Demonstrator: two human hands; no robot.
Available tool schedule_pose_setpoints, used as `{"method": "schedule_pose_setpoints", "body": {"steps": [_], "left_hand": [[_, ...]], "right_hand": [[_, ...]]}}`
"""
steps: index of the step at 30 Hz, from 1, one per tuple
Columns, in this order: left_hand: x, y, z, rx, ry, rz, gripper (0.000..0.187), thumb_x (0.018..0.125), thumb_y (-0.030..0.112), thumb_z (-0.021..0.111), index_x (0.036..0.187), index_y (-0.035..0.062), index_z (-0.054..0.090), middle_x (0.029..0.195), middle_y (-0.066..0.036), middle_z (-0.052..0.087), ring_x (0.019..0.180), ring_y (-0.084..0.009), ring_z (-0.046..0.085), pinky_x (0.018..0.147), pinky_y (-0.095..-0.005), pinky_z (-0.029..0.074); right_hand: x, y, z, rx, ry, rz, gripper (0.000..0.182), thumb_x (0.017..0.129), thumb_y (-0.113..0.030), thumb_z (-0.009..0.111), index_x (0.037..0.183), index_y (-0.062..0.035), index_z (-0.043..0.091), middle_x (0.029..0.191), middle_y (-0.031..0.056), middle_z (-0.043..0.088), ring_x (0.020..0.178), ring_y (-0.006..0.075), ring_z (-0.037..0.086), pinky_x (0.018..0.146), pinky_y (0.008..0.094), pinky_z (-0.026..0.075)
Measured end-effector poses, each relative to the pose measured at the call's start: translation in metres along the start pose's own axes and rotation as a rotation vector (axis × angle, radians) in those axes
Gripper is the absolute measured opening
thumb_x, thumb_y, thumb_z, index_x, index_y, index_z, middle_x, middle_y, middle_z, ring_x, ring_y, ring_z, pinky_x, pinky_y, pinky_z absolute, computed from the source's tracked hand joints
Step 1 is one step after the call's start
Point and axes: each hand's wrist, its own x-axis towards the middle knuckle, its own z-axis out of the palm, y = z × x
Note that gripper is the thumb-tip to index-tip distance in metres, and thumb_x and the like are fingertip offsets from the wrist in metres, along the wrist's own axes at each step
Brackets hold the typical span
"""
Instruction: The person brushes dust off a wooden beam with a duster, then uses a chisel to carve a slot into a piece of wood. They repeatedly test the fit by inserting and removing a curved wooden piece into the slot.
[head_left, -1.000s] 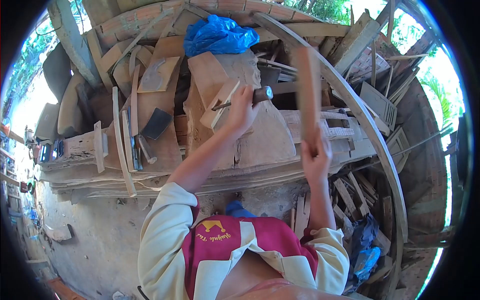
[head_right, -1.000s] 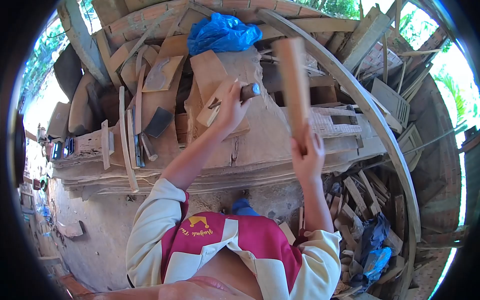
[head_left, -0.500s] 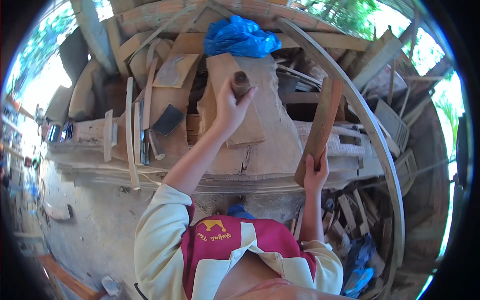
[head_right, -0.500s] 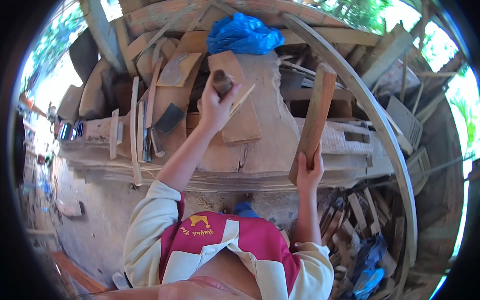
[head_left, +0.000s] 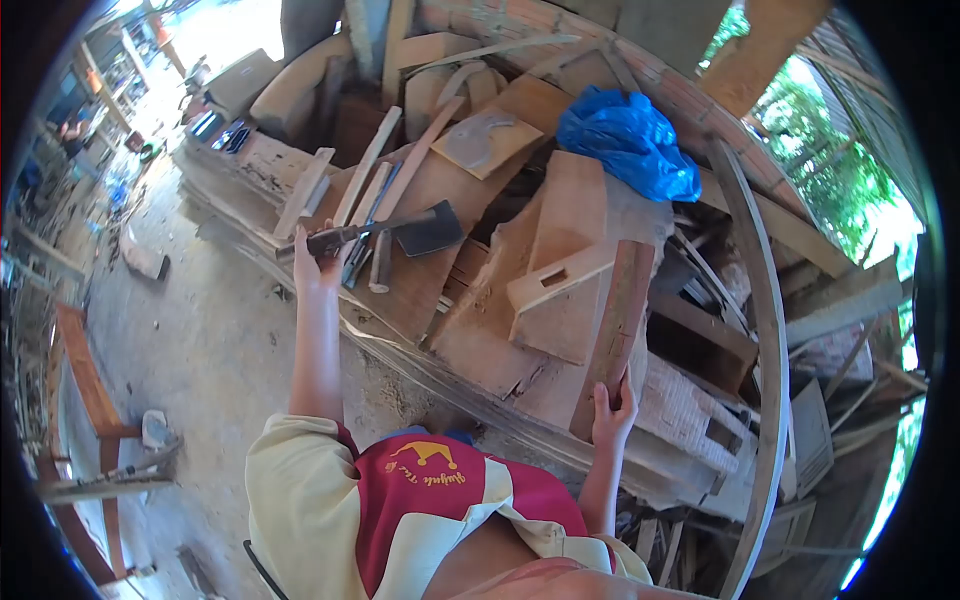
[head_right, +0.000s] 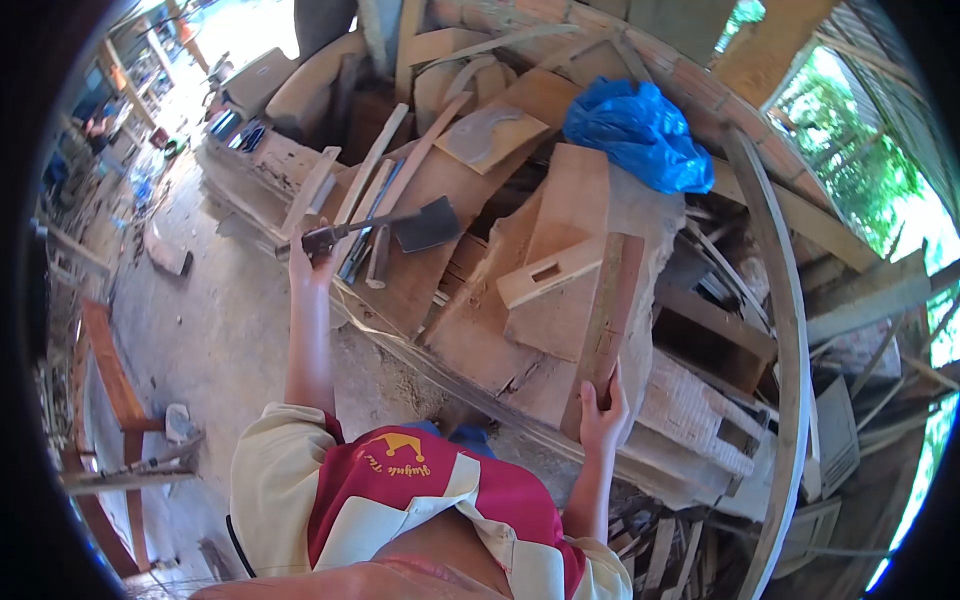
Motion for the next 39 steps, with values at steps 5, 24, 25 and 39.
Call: {"method": "schedule_pose_setpoints", "body": {"steps": [5,24,25,39], "left_hand": [[0.008,0.023,-0.045,-0.124,0.104,0.113,0.028,0.084,0.027,0.056,0.089,0.0032,0.042,0.088,-0.013,0.050,0.089,-0.0326,0.056,0.081,-0.0536,0.045],[0.113,0.027,-0.047,-0.332,0.454,-0.106,0.041,0.084,0.039,0.053,0.097,0.0002,0.049,0.096,-0.014,0.055,0.088,-0.0269,0.055,0.085,-0.0454,0.045],[0.115,0.022,-0.047,-0.331,0.452,-0.129,0.042,0.083,0.040,0.053,0.097,0.0009,0.049,0.093,-0.013,0.056,0.085,-0.0256,0.057,0.083,-0.0436,0.048],[0.147,0.014,-0.047,-0.550,0.427,-0.333,0.070,0.079,0.055,0.046,0.122,0.0029,0.030,0.118,-0.025,0.041,0.107,-0.0421,0.045,0.072,-0.0354,0.054]], "right_hand": [[0.034,-0.028,0.025,0.319,-0.236,0.074,0.055,0.082,-0.013,0.057,0.127,0.0073,0.033,0.117,0.0106,0.049,0.104,0.0143,0.046,0.087,0.0257,0.038],[0.084,-0.054,0.283,0.175,-0.437,0.038,0.048,0.083,-0.007,0.053,0.127,0.0021,0.036,0.119,0.0098,0.049,0.106,0.0147,0.048,0.089,0.0263,0.037],[0.089,-0.048,0.290,0.170,-0.428,0.047,0.048,0.083,-0.007,0.053,0.127,0.0021,0.036,0.119,0.0098,0.049,0.106,0.0147,0.048,0.089,0.0263,0.037],[0.136,-0.044,0.368,-0.518,-0.323,0.071,0.056,0.080,-0.022,0.052,0.129,-0.0045,0.031,0.104,0.0258,0.050,0.094,0.0393,0.052,0.078,0.0437,0.044]]}}
